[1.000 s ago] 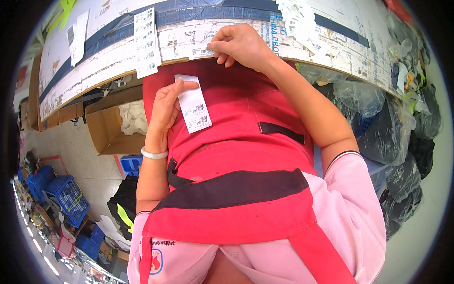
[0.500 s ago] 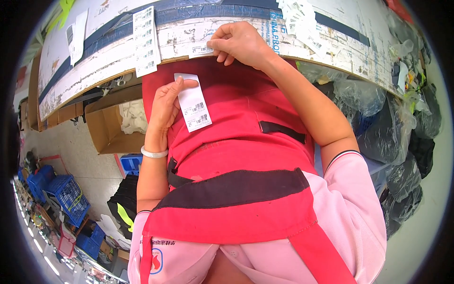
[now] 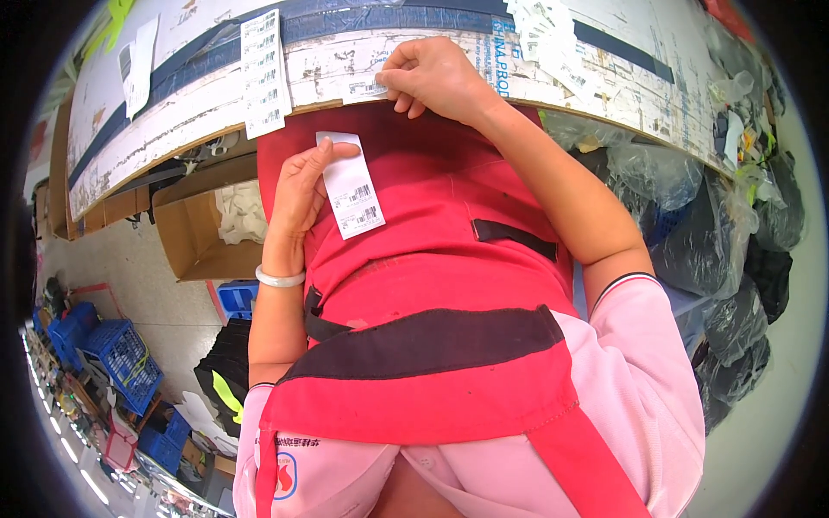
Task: The recorder is folding and stacking small white labels at a workstation.
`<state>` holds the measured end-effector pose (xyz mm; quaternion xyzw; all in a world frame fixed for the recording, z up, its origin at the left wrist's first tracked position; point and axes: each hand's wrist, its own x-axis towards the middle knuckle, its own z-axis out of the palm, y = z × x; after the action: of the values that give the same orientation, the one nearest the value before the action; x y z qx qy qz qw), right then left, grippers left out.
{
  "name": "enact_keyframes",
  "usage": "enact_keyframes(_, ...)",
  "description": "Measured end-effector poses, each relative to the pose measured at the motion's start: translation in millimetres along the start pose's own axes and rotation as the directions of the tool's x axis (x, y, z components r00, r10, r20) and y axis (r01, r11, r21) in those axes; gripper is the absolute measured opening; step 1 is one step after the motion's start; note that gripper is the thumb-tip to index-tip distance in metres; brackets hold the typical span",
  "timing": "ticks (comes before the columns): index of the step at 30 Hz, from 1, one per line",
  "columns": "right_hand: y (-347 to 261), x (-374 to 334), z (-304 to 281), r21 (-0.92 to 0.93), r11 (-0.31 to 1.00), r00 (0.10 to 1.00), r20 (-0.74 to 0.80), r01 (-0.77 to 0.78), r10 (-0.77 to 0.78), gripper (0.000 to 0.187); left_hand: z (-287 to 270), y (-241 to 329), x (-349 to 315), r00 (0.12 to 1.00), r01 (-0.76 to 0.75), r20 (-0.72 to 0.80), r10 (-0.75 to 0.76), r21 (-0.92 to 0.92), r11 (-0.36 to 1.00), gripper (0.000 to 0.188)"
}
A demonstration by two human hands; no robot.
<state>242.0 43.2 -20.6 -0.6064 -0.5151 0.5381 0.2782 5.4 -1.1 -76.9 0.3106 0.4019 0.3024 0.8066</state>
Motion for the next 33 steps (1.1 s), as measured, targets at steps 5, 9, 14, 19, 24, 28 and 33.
enact_keyframes(5,-2,0,4,-0.046,0.999,1.000,-0.011,0.000,-0.001,0.019,1,1,-1,1.000,0.004,0.002,-0.004,-0.002,1.000,0.038)
enact_keyframes(9,-5,-4,4,-0.096,0.995,1.000,-0.020,0.007,-0.009,0.018,0,0,-1,1.000,0.005,0.003,-0.005,0.000,1.000,0.038)
enact_keyframes(14,0,-20,-4,0.028,0.999,0.999,-0.030,0.038,-0.037,0.019,4,-1,-1,1.000,0.012,0.011,-0.012,0.005,1.000,0.038)
enact_keyframes(19,4,-60,-49,0.116,0.990,0.971,-0.234,0.084,-0.055,0.017,0,0,-5,0.998,-0.051,0.022,0.051,0.016,0.999,0.035)
enact_keyframes(24,59,-82,-141,-0.016,1.000,0.808,-0.589,0.018,-0.024,0.021,8,9,-13,0.998,-0.048,0.051,0.046,0.040,0.998,0.030)
enact_keyframes(28,80,-82,-151,-0.343,0.902,0.744,-0.667,-0.263,-0.037,0.030,11,9,-14,0.999,-0.014,0.044,0.009,0.119,0.993,0.030)
enact_keyframes(33,62,-80,-131,-0.559,0.772,0.692,-0.686,-0.302,-0.226,0.036,12,4,-17,1.000,0.004,-0.005,-0.004,0.074,0.997,0.024)
